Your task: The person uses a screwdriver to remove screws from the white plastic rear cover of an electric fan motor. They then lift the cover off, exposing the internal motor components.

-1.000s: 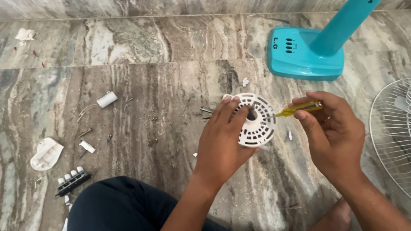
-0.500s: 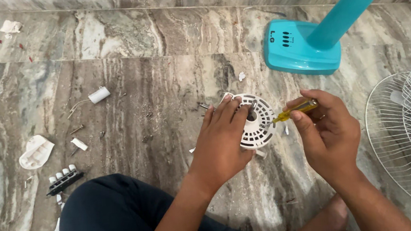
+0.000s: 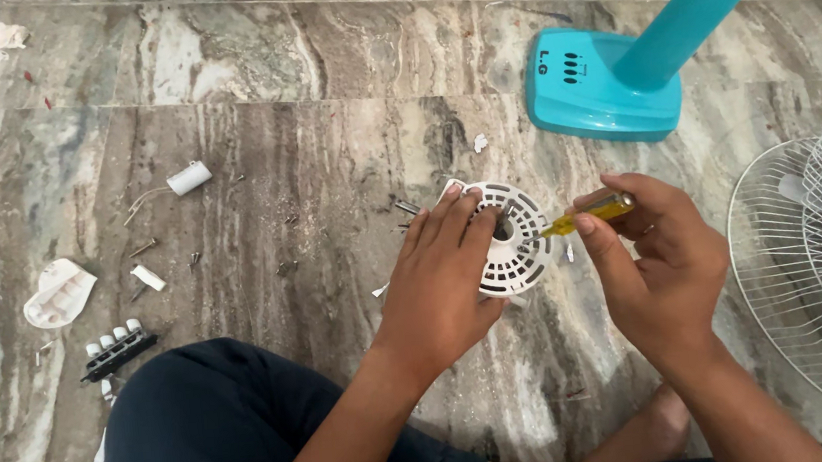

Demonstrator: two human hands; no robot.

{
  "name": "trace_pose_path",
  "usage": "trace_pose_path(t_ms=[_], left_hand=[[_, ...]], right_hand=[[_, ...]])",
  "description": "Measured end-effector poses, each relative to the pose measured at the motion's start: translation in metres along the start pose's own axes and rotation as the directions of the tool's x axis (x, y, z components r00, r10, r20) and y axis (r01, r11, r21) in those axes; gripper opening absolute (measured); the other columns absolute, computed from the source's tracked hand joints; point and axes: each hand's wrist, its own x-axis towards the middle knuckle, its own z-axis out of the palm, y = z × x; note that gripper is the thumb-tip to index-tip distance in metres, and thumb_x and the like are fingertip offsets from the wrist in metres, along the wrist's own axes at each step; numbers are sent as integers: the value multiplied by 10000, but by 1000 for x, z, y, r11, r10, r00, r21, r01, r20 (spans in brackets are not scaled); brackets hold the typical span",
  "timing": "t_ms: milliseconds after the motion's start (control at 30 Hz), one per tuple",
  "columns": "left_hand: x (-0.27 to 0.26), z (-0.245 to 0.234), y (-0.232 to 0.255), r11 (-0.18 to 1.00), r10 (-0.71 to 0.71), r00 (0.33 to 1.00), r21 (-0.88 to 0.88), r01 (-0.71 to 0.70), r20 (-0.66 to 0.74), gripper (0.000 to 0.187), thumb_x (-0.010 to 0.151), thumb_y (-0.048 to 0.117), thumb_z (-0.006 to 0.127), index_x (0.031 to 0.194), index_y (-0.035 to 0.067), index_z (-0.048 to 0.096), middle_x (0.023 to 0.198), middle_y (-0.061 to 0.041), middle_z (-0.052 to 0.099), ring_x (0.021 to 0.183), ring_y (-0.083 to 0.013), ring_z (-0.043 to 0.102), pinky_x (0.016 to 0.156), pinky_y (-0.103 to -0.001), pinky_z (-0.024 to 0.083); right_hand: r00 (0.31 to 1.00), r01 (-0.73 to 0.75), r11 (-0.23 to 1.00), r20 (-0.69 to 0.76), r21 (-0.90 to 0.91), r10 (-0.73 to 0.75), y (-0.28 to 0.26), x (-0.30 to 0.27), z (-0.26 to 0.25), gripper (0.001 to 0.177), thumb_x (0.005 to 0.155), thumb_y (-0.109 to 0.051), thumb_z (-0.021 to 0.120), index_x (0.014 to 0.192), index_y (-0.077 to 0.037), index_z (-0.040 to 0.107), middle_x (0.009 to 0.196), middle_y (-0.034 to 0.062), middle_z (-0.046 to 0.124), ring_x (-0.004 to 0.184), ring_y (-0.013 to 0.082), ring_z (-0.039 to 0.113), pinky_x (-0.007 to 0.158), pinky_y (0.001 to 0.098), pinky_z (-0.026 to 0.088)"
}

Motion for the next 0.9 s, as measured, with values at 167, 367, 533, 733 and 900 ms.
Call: trace_pose_path(t_ms=[167,367,533,733,900], left_hand=[[2,0,0,1000,8,1000,-5,-8,13,825,669,219,871,1384,33,505,1502,-205,460,1474,-393,355,1208,-527,254],[1,0,0,1000,12,1000,-10,-12,8,838,666,216,869,1395,33,499,1514,-206,452,1476,-395,347,1208,-536,238],[2,1,0,1000,8,1000,-14,-8,10,830,670,204,861,1401,44,501,1510,-201,455,1482,-385,344,1219,-531,235],[3,2,0,1000,7,1000,-9,-7,20,826,674,208,865,1392,36,497,1494,-204,459,1479,-390,336,1215,-538,228],[3,2,0,1000,1,1000,-13,-1,23,830,667,207,866,1391,35,498,1495,-201,460,1481,-389,337,1215,-538,229]], right_hand=[[1000,-6,1000,5,-5,6,0,2,1,381,996,40,711,1341,48,549,1085,169,731,991,181,734,821,273,601],[1000,12,999,7,-47,-12,-1,2,0,373,986,36,730,1318,59,563,1056,163,738,976,190,749,800,264,607],[999,34,998,-14,-50,-35,-1,1,2,379,986,34,742,1322,65,568,1057,162,733,987,190,746,834,267,607],[999,40,995,-20,-93,-42,-1,0,1,369,984,34,746,1308,65,572,1044,159,736,979,190,749,827,270,605],[1000,31,998,0,-55,-31,-2,3,1,377,990,33,735,1329,60,573,1055,154,739,982,180,747,841,268,607]])
